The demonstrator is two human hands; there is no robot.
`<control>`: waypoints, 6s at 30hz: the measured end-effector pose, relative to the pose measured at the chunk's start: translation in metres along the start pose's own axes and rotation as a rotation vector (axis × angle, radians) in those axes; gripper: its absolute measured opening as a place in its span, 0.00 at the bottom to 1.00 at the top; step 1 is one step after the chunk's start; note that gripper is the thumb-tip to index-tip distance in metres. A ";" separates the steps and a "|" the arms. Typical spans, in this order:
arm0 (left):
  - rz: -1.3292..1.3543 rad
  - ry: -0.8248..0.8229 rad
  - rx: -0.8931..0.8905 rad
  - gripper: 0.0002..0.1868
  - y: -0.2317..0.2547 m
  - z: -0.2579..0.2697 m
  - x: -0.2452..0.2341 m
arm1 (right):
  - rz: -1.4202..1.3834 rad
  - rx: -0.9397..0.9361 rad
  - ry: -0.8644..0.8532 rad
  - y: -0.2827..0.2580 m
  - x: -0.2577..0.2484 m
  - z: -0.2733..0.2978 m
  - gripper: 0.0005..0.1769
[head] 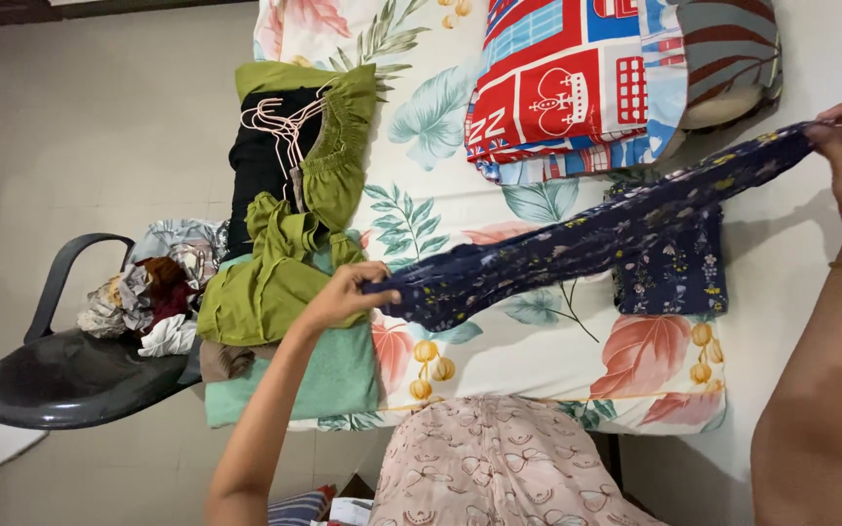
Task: The person is folding various items of laundry on a bed.
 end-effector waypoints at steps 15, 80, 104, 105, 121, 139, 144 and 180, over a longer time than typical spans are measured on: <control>-0.552 0.491 0.115 0.17 0.041 -0.050 -0.138 | 0.151 -0.080 -0.283 -0.040 0.114 -0.019 0.06; -0.918 0.243 -0.316 0.17 -0.303 -0.112 0.023 | 0.753 0.464 0.173 0.237 0.256 0.199 0.15; -0.212 0.641 -0.121 0.06 -0.276 -0.235 0.056 | 0.469 0.504 0.369 0.255 0.276 0.223 0.08; -0.214 0.643 -0.121 0.06 -0.276 -0.237 0.056 | 0.467 0.503 0.368 0.255 0.276 0.223 0.08; -0.556 0.238 -0.423 0.28 -0.333 -0.167 0.021 | 0.710 -0.250 -0.590 0.077 0.480 0.253 0.35; -1.114 0.267 -0.168 0.17 -0.347 -0.131 0.004 | 0.570 -0.318 -1.011 0.077 0.561 0.272 0.42; -1.124 0.417 -0.194 0.18 -0.344 -0.121 0.004 | 0.610 -0.279 -1.055 0.075 0.563 0.268 0.47; 0.126 1.074 -0.327 0.23 -0.321 -0.016 0.074 | 0.560 0.052 -0.623 0.001 0.426 0.274 0.35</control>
Point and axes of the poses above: each hand's wrist, its own z-axis away from the middle knuckle, its own x-axis out of the palm, y = z × x, the point moved 5 cm from there along -z, towards the middle knuckle, and after that the axes turned 10 degrees about -x, right-handed, at the moved point
